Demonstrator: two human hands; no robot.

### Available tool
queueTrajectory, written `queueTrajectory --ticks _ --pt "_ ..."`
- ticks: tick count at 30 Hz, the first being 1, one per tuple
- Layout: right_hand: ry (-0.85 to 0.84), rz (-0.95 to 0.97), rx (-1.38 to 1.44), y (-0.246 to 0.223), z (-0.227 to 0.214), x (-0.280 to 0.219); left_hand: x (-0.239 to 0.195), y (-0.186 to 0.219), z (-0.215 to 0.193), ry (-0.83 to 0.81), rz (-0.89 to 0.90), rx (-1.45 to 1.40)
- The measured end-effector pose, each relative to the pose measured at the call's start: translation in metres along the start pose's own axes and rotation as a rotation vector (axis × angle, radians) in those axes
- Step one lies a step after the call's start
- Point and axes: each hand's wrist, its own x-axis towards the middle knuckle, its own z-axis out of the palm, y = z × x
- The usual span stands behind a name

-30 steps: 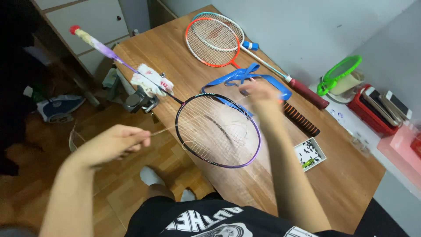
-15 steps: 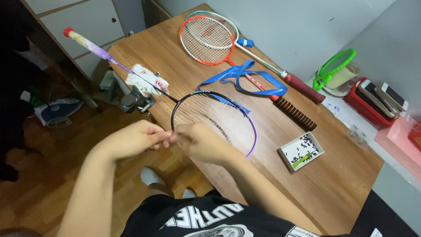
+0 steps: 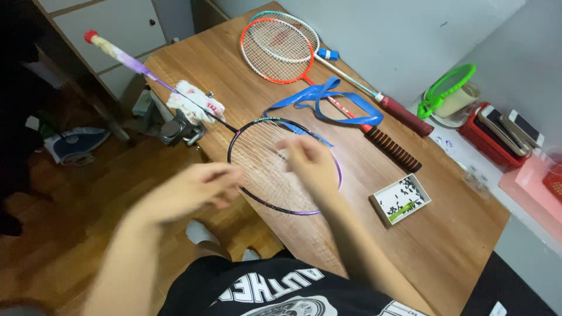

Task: The person strings a badminton racket by hand, threading white string through the frame holes and pulling it tight. They use a blue plastic tool to guide the string and a green tool to pull it through the frame. The racket is clamped to a wooden table during the process.

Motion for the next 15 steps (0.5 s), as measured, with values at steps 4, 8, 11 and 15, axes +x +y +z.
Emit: queueTrajectory --ticks 4,8,11,15 --pt "-0.223 -0.116 0.037 -0.030 0.053 -0.031 0.019 0.002 0.024 0.035 0.221 -0.182" --pt "-0.341 -0.054 0.138 -0.046 0.077 -0.047 0.003 -0.001 0.006 0.233 0.263 -0.373" --pt "-0.420 0.049 0.197 -0.044 0.080 -0.056 -0.019 0.000 -0.009 0.333 0.293 -0.672" --pt "-0.563 0.095 0.220 -0.032 0.082 -0.066 -0.034 -0.009 -0.030 0.365 0.376 -0.893"
